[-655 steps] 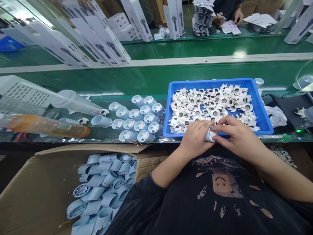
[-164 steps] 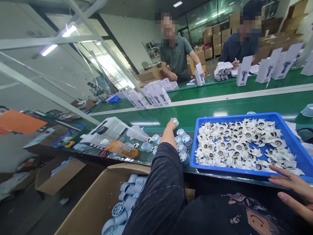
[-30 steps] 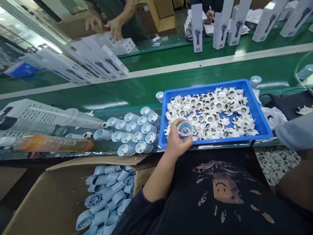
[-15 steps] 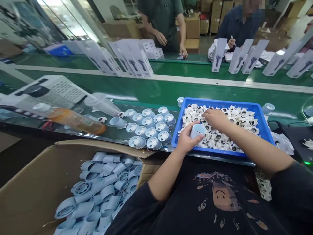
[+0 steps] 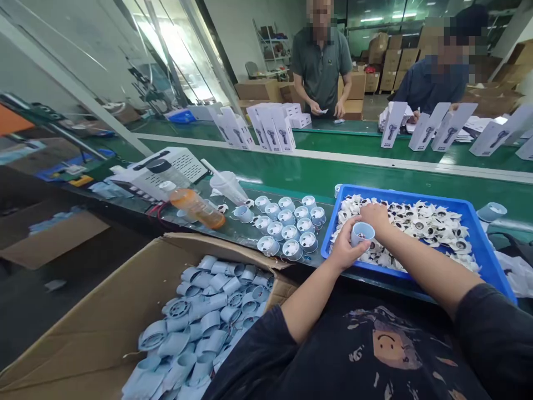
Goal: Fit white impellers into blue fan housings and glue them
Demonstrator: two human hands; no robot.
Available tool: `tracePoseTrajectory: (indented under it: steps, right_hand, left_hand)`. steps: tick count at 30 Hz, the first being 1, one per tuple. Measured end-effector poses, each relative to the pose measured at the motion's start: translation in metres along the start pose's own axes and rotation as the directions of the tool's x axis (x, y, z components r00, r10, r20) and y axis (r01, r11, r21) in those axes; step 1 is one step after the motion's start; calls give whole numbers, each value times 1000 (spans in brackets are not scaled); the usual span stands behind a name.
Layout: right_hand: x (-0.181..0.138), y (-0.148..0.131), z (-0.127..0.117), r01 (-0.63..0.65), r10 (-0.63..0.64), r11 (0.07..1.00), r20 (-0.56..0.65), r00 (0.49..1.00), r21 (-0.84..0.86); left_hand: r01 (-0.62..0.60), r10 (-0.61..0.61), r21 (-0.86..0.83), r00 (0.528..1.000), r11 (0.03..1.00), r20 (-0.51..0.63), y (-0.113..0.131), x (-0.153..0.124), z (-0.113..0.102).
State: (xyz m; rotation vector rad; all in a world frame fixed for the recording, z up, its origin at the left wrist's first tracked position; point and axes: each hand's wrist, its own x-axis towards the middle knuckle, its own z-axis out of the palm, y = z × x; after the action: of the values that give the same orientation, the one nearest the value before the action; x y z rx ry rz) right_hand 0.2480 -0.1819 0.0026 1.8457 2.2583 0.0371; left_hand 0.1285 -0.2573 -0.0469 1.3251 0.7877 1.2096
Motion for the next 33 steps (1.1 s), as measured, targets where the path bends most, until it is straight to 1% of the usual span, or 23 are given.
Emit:
tracePoseTrajectory:
  steps: [2,4,6,8,10,13,14,16,17,18,19,21,22,24,26,27,29,30,31,32,33]
  right_hand:
    - [-1,-2,-1,-60,61,993,-11,998,98]
    - [-6,1,-5,-77,87,973,-35,996,218]
    - [-18,10,-12,-69,100,932,-71,992,357]
    - [-38,25,-17,-24,88,854,-99,991,520]
    - [-67,39,-19,49,40,730,-114,993,682]
    - [-115,51,-14,144,-47,519,-140,989,843]
    - [-129,52,-12,167,-63,466,-156,986,869]
    - [-150,49,-10,206,-72,406,-193,979,890]
    - [-157,47,-10,231,-64,410,-225,972,882]
    - [-162,45,-11,273,-61,447,-275,959,852]
    - [-165,42,-12,325,-66,500,-339,939,803]
    - [-166,39,-15,429,-106,592,-461,881,683]
    - [-165,37,-16,477,-135,612,-511,849,631]
    - [-161,34,-16,542,-166,607,-575,802,581]
    - [-156,33,-14,570,-143,614,-634,760,546]
    - [-155,33,-13,577,-121,624,-664,738,527]
    - [-155,38,-10,573,-81,634,-692,717,520]
    - [-156,42,-8,569,-67,631,-694,717,527]
    - [-159,47,-7,559,-52,629,-688,724,540]
    - [-162,52,-6,541,-30,632,-680,732,555]
    - [-167,57,-4,516,1,641,-673,740,568]
  left_hand:
    - [8,-8,-21,1000,1000,-11,-4,1,-1]
    - [31,-32,-36,999,999,-41,-5,0,-2]
    - [26,-29,-34,996,999,-87,-1,-4,-4]
    - [-37,38,17,994,999,-101,7,-12,-6]
    - [-115,120,119,992,986,-40,19,-22,-8]
    - [-222,193,329,974,918,119,37,-32,-8]
    - [-263,211,393,962,881,172,41,-33,-6]
    - [-351,246,484,931,802,269,48,-34,0]
    - [-392,260,510,914,765,311,49,-34,4]
    - [-431,277,531,896,729,347,50,-35,7]
    - [-471,298,549,877,691,377,50,-36,10]
    - [-548,362,582,836,601,413,50,-40,16]
    - [-576,400,602,817,553,415,50,-43,18]
    - [-591,468,654,797,472,382,53,-49,22]
    - [-577,505,698,790,424,347,60,-50,24]
    - [-576,502,708,790,409,352,65,-48,23]
    - [-572,466,726,798,383,382,77,-34,17]
    - [-545,440,752,816,371,374,83,-23,10]
    - [-487,410,793,849,365,333,88,-9,1]
    - [-397,376,842,890,366,256,92,8,-10]
    - [-277,339,885,929,374,148,93,27,-23]
